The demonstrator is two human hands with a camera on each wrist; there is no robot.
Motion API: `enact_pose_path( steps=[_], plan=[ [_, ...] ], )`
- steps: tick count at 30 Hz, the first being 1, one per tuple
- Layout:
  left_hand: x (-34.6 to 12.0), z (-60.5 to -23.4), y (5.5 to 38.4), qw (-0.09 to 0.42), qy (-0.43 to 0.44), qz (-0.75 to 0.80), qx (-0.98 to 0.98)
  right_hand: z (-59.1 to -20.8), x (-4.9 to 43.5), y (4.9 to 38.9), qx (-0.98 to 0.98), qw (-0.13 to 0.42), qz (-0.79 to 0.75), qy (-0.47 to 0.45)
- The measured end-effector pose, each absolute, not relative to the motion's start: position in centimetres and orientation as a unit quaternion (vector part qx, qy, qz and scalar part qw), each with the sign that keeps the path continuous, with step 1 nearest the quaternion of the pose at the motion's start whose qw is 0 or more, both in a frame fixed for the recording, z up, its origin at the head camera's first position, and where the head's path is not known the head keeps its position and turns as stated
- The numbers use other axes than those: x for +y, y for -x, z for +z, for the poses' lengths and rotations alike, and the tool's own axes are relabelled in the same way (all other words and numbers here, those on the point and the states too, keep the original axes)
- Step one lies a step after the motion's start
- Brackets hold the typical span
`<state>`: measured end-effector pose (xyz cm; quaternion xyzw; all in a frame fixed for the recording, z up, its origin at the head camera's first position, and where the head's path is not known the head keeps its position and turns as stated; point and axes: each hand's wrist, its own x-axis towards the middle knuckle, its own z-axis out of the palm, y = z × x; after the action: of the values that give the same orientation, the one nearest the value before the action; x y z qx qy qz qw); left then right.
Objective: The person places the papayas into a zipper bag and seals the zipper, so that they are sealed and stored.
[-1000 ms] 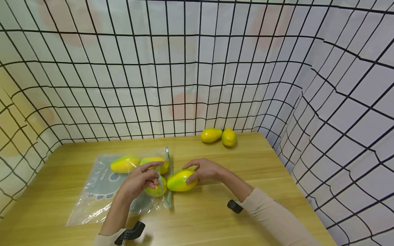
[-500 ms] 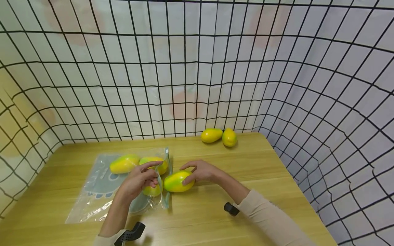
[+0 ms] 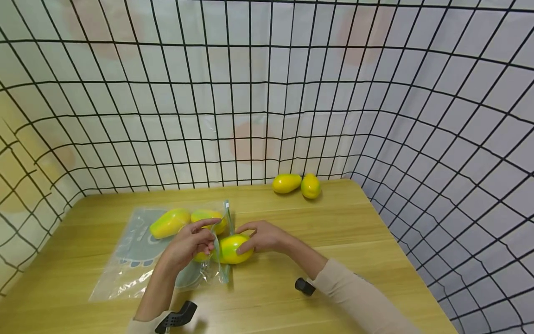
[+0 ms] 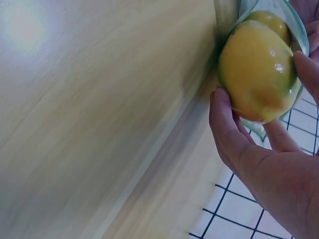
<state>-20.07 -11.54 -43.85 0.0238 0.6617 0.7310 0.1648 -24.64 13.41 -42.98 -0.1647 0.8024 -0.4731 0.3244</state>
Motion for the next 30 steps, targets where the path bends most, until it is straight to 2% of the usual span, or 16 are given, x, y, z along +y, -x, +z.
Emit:
enact_pose_path(
  steps=[17, 30],
  plan=[
    [-11.4, -44.1, 20.5, 0.166, -0.009, 0.733, 0.660, -43.1, 11.8, 24.6, 0.817, 0.299, -0.479, 0.121],
    [-11.4, -44.1, 20.6, 0.167, -0.017, 0.732, 0.660, -42.2, 13.0, 25.4, 0.785, 0.345, -0.499, 0.124]
  ],
)
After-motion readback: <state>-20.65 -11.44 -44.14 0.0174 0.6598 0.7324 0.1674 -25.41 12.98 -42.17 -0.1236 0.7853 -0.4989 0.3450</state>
